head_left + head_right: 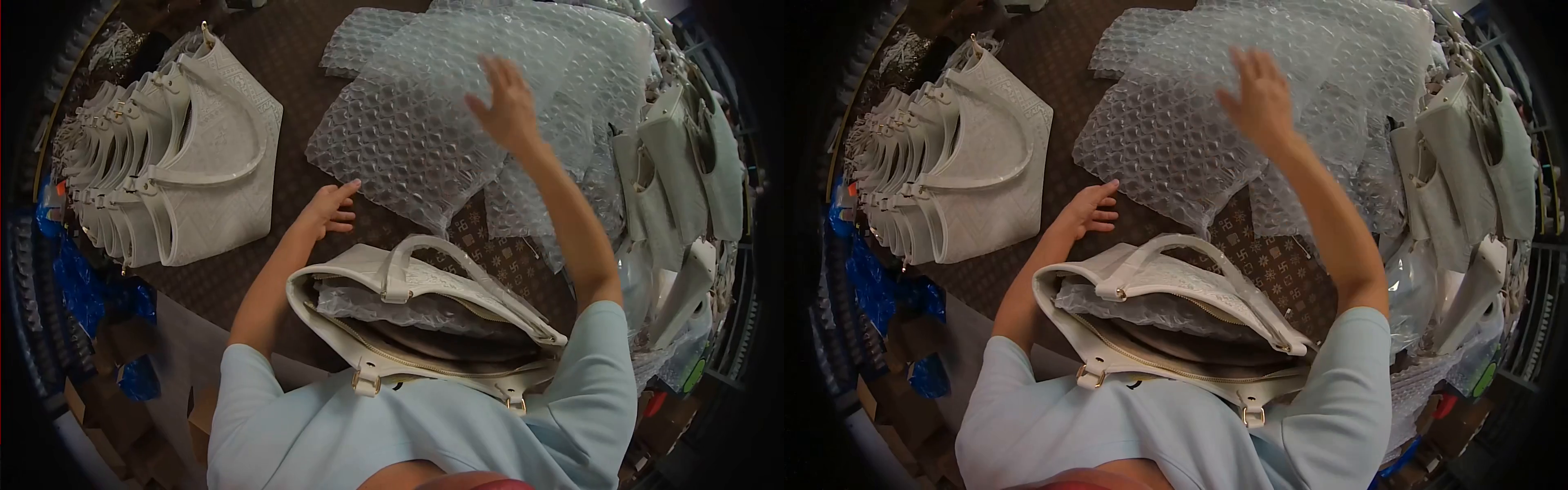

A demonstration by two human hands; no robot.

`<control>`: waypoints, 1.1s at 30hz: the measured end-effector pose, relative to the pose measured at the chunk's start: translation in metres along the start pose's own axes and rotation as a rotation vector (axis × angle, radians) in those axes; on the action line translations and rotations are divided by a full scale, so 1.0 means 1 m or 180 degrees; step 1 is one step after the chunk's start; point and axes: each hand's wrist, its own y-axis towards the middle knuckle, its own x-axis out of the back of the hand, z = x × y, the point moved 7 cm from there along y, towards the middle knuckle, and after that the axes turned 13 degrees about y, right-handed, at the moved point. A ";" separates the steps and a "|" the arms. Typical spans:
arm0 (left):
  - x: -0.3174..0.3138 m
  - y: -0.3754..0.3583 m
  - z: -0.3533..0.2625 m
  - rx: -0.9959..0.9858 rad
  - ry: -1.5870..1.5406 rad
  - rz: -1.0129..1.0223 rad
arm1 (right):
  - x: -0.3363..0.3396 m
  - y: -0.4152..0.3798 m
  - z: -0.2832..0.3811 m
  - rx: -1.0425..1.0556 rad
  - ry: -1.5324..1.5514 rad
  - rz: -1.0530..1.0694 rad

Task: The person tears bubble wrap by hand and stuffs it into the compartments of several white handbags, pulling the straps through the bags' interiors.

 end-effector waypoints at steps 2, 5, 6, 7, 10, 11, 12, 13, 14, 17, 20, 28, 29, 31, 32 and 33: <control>-0.013 0.010 0.010 0.0114 -0.0382 0.0552 | 0.023 0.029 -0.079 -0.1350 -0.0845 -0.0368; -0.028 0.020 0.021 0.0201 -0.0987 0.1055 | 0.038 0.018 -0.183 -0.3090 0.0141 -0.1472; -0.030 0.024 0.024 0.0230 -0.0982 0.1047 | 0.028 0.016 -0.209 -0.3097 0.0147 -0.1485; -0.032 0.026 0.024 0.0233 -0.0972 0.1049 | 0.002 0.006 -0.240 -0.3440 0.1400 -0.1479; -0.043 0.025 0.019 0.0176 -0.1106 0.1321 | -0.024 0.002 -0.194 -0.3115 0.2934 -0.1017; -0.049 0.023 0.015 0.0092 -0.1218 0.1407 | -0.015 0.006 -0.139 -0.2269 0.2639 -0.0536; -0.051 0.021 0.012 0.0006 -0.1336 0.1491 | -0.005 0.006 -0.080 -0.1392 0.2373 -0.0213; -0.052 0.023 0.016 0.0013 -0.1360 0.1483 | 0.007 -0.003 -0.019 -0.0296 0.1561 0.0151; -0.052 0.027 0.014 -0.0269 -0.1572 0.1486 | 0.001 -0.022 0.019 0.0491 0.1432 0.0598; -0.052 0.014 -0.012 -0.0659 -0.2076 0.1611 | -0.018 -0.083 0.075 0.1256 0.1553 0.1746; -0.047 -0.004 -0.043 -0.1048 -0.2299 0.1800 | -0.063 -0.127 0.068 0.0738 0.1365 0.2719; -0.024 -0.022 -0.103 -0.1776 -0.1212 0.0555 | -0.034 -0.072 0.096 -0.1563 0.3869 0.3100; -0.020 -0.053 -0.131 -0.2553 -0.0830 0.0429 | -0.017 -0.052 0.096 -0.1714 0.4063 0.2543; -0.022 -0.107 -0.168 -0.3367 -0.0433 0.0292 | 0.011 -0.028 0.109 -0.1819 0.4207 0.1953; -0.027 -0.137 -0.182 -0.3842 0.0311 -0.0180 | 0.029 -0.017 0.123 -0.1404 0.4167 0.1485; -0.031 -0.167 -0.189 -0.4244 0.1070 -0.0660 | 0.047 -0.013 0.135 -0.1236 0.4151 0.1274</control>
